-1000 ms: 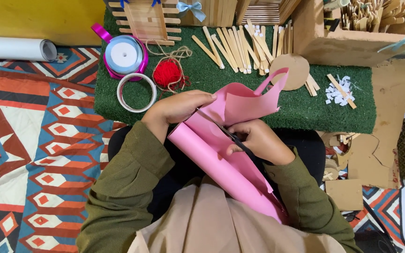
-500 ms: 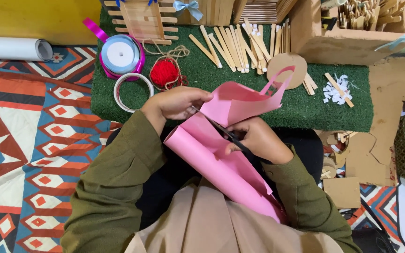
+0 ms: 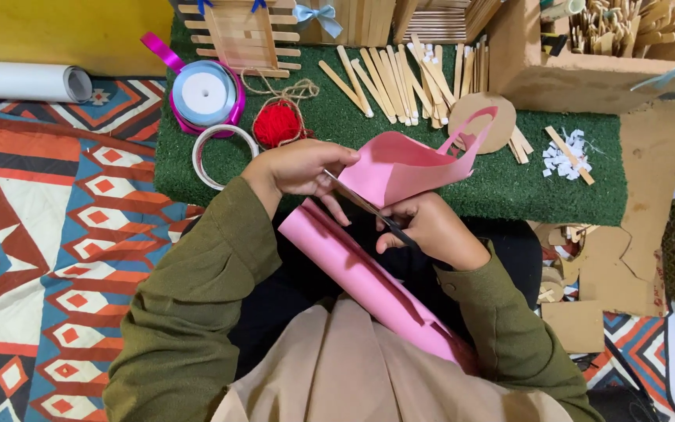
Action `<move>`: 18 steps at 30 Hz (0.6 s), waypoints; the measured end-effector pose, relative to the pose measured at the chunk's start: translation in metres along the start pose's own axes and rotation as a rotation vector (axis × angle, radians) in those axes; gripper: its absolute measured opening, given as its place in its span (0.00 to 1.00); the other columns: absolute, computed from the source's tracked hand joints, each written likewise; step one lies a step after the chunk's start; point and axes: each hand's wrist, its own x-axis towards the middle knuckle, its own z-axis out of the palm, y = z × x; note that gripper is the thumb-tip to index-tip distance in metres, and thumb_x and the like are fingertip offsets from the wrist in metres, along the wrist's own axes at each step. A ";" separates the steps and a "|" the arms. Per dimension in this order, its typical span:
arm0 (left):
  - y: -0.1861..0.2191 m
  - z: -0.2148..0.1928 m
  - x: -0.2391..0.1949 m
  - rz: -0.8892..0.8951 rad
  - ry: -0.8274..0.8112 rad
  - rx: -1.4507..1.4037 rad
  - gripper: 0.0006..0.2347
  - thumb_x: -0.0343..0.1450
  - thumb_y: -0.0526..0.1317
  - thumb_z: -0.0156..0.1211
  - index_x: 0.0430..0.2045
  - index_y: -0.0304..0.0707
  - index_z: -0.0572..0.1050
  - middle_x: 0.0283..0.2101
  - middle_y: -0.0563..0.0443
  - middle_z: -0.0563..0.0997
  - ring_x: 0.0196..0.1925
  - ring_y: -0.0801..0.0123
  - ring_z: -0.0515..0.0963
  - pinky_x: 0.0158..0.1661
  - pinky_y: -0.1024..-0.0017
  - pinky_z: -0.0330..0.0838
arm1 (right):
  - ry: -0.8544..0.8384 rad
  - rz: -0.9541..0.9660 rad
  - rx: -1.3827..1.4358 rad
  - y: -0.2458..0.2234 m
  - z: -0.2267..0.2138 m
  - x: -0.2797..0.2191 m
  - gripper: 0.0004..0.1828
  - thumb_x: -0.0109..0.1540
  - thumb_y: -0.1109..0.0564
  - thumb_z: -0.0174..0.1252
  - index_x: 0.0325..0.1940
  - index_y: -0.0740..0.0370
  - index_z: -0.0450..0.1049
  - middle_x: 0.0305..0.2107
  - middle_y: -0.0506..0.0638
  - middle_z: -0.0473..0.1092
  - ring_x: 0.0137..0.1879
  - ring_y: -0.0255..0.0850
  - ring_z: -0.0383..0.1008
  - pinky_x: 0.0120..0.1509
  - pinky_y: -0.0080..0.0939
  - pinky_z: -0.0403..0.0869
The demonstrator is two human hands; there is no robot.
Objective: Cutting pink paper into decorative shapes using scissors and marking it with a pencil as part of a craft project.
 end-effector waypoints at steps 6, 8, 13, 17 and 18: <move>0.015 0.011 -0.013 0.220 0.177 0.025 0.14 0.76 0.40 0.48 0.50 0.28 0.73 0.51 0.22 0.79 0.53 0.24 0.79 0.47 0.21 0.68 | -0.195 0.061 -0.289 -0.026 -0.007 -0.021 0.37 0.46 0.35 0.75 0.54 0.53 0.77 0.31 0.58 0.80 0.43 0.55 0.81 0.48 0.54 0.75; 0.012 0.011 -0.016 0.315 0.244 0.039 0.15 0.77 0.40 0.48 0.53 0.28 0.72 0.52 0.22 0.78 0.52 0.25 0.79 0.47 0.25 0.71 | -0.233 0.000 -0.282 -0.033 0.001 -0.033 0.46 0.46 0.29 0.70 0.57 0.60 0.72 0.39 0.65 0.77 0.49 0.62 0.78 0.53 0.59 0.75; 0.010 0.025 -0.033 0.478 0.394 0.108 0.16 0.79 0.41 0.46 0.56 0.29 0.70 0.50 0.25 0.80 0.48 0.35 0.83 0.45 0.38 0.80 | -0.183 -0.049 -0.485 0.001 0.034 -0.074 0.49 0.46 0.30 0.75 0.59 0.62 0.67 0.46 0.62 0.72 0.54 0.62 0.75 0.54 0.61 0.76; 0.014 0.059 -0.052 0.464 0.602 0.148 0.19 0.77 0.39 0.41 0.57 0.20 0.68 0.47 0.32 0.79 0.42 0.56 0.83 0.42 0.66 0.86 | 0.282 -0.196 -0.713 0.033 0.050 -0.107 0.52 0.33 0.39 0.82 0.50 0.64 0.67 0.49 0.63 0.64 0.51 0.60 0.69 0.50 0.51 0.73; 0.012 0.062 -0.054 0.484 0.629 0.122 0.19 0.78 0.39 0.40 0.56 0.20 0.69 0.47 0.31 0.79 0.43 0.55 0.82 0.43 0.66 0.86 | 0.336 -0.153 -0.752 0.038 0.053 -0.114 0.56 0.28 0.36 0.84 0.50 0.64 0.66 0.54 0.67 0.62 0.56 0.63 0.69 0.51 0.52 0.74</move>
